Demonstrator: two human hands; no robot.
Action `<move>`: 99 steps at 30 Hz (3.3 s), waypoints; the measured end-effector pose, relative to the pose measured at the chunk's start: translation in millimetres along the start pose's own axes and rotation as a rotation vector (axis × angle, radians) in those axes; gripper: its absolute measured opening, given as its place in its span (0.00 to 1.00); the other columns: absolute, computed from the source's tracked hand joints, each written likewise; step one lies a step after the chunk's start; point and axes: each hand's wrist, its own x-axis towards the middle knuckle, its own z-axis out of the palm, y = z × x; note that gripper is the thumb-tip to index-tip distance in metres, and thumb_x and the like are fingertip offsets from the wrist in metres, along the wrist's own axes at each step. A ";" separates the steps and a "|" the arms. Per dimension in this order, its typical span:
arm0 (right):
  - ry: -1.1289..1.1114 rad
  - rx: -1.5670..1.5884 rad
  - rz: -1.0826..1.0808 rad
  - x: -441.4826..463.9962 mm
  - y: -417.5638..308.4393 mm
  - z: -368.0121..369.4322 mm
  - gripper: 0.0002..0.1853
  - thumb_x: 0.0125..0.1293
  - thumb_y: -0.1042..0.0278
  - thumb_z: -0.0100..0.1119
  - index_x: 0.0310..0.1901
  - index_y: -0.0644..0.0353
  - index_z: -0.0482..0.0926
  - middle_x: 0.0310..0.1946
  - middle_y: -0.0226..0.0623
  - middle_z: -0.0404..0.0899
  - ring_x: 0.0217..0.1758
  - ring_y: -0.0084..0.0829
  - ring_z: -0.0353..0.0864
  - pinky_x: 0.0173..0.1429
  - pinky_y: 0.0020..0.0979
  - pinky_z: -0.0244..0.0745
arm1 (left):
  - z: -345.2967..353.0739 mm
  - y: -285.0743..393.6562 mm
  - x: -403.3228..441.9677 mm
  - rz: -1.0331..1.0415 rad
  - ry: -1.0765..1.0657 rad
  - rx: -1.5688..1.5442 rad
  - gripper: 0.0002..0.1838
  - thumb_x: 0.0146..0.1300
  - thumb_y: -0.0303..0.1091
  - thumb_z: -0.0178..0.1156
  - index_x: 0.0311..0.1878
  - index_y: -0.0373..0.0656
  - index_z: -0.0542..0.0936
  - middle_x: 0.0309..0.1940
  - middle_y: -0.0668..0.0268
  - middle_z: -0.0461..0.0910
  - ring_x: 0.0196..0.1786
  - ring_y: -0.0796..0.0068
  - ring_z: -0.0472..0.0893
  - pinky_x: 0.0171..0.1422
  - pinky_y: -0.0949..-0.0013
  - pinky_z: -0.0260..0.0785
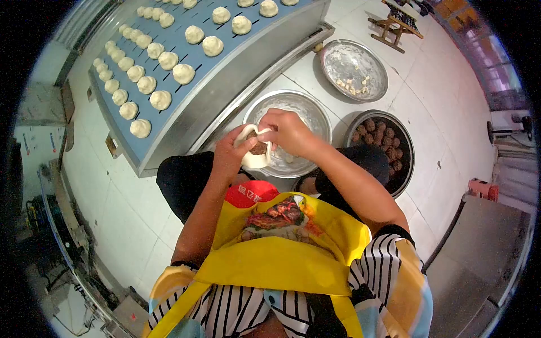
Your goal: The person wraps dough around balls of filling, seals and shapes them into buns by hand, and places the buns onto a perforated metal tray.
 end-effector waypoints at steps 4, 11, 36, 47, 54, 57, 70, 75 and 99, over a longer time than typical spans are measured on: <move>-0.016 -0.093 -0.203 -5.5 -2.5 2.8 0.08 0.57 0.79 0.63 0.39 0.64 0.77 0.37 0.32 0.75 0.31 0.24 0.78 0.29 0.22 0.76 | -8.0 2.6 1.0 -0.009 -0.152 -0.003 0.24 0.59 0.37 0.62 0.57 0.37 0.75 0.45 0.60 0.81 0.47 0.74 0.79 0.52 0.70 0.69; 0.224 0.017 0.065 -7.1 3.1 10.4 0.07 0.56 0.78 0.64 0.35 0.64 0.76 0.29 0.33 0.75 0.25 0.25 0.78 0.26 0.25 0.73 | -3.8 -3.5 5.4 -0.136 -0.041 -0.537 0.27 0.59 0.30 0.61 0.63 0.41 0.71 0.48 0.60 0.79 0.49 0.69 0.79 0.55 0.69 0.70; 0.168 -0.319 -0.387 -9.2 18.1 18.5 0.07 0.53 0.76 0.65 0.34 0.61 0.78 0.31 0.37 0.73 0.34 0.36 0.77 0.31 0.29 0.72 | -4.2 -7.5 7.6 0.065 -0.134 0.182 0.17 0.60 0.36 0.61 0.50 0.38 0.80 0.42 0.61 0.83 0.44 0.71 0.82 0.48 0.69 0.72; 0.224 0.213 0.192 -10.7 11.9 24.7 0.11 0.57 0.79 0.65 0.40 0.67 0.74 0.31 0.32 0.73 0.23 0.22 0.79 0.24 0.22 0.72 | 20.2 -11.5 5.4 -0.258 0.071 -0.623 0.28 0.58 0.33 0.63 0.61 0.38 0.68 0.48 0.59 0.76 0.47 0.68 0.81 0.46 0.68 0.78; 0.126 0.101 -0.022 -17.8 12.4 18.8 0.07 0.54 0.79 0.65 0.35 0.66 0.77 0.33 0.37 0.74 0.29 0.29 0.79 0.28 0.26 0.75 | 0.2 -5.2 1.9 -0.365 -0.169 -0.523 0.26 0.59 0.35 0.62 0.60 0.38 0.69 0.48 0.58 0.76 0.46 0.69 0.81 0.47 0.66 0.78; 0.158 -0.088 -0.084 -20.5 17.3 25.8 0.07 0.54 0.77 0.65 0.34 0.64 0.77 0.32 0.42 0.75 0.30 0.36 0.78 0.32 0.32 0.75 | -1.6 -3.1 3.8 -0.436 -0.241 -0.490 0.25 0.60 0.35 0.62 0.60 0.39 0.70 0.48 0.58 0.76 0.48 0.70 0.80 0.48 0.66 0.78; 0.183 -0.377 -0.374 -7.7 23.1 24.4 0.09 0.54 0.72 0.66 0.36 0.62 0.78 0.32 0.41 0.76 0.37 0.42 0.77 0.38 0.35 0.72 | 1.4 -34.8 4.5 -0.100 -0.160 -0.121 0.25 0.63 0.34 0.59 0.62 0.38 0.70 0.47 0.61 0.79 0.47 0.73 0.80 0.48 0.71 0.76; 0.218 -0.334 -0.274 -4.3 29.1 24.3 0.08 0.54 0.74 0.66 0.35 0.63 0.78 0.31 0.39 0.75 0.32 0.36 0.78 0.34 0.31 0.73 | -1.1 -25.4 14.1 -0.104 -0.110 0.003 0.24 0.63 0.36 0.58 0.61 0.38 0.70 0.45 0.61 0.80 0.46 0.72 0.80 0.47 0.69 0.76; 0.246 0.434 0.138 6.5 12.6 24.8 0.06 0.57 0.77 0.65 0.34 0.68 0.77 0.30 0.32 0.72 0.24 0.23 0.77 0.25 0.24 0.76 | 44.5 2.0 -4.6 0.075 0.438 -0.325 0.20 0.72 0.41 0.44 0.57 0.37 0.74 0.49 0.62 0.76 0.51 0.72 0.76 0.56 0.71 0.68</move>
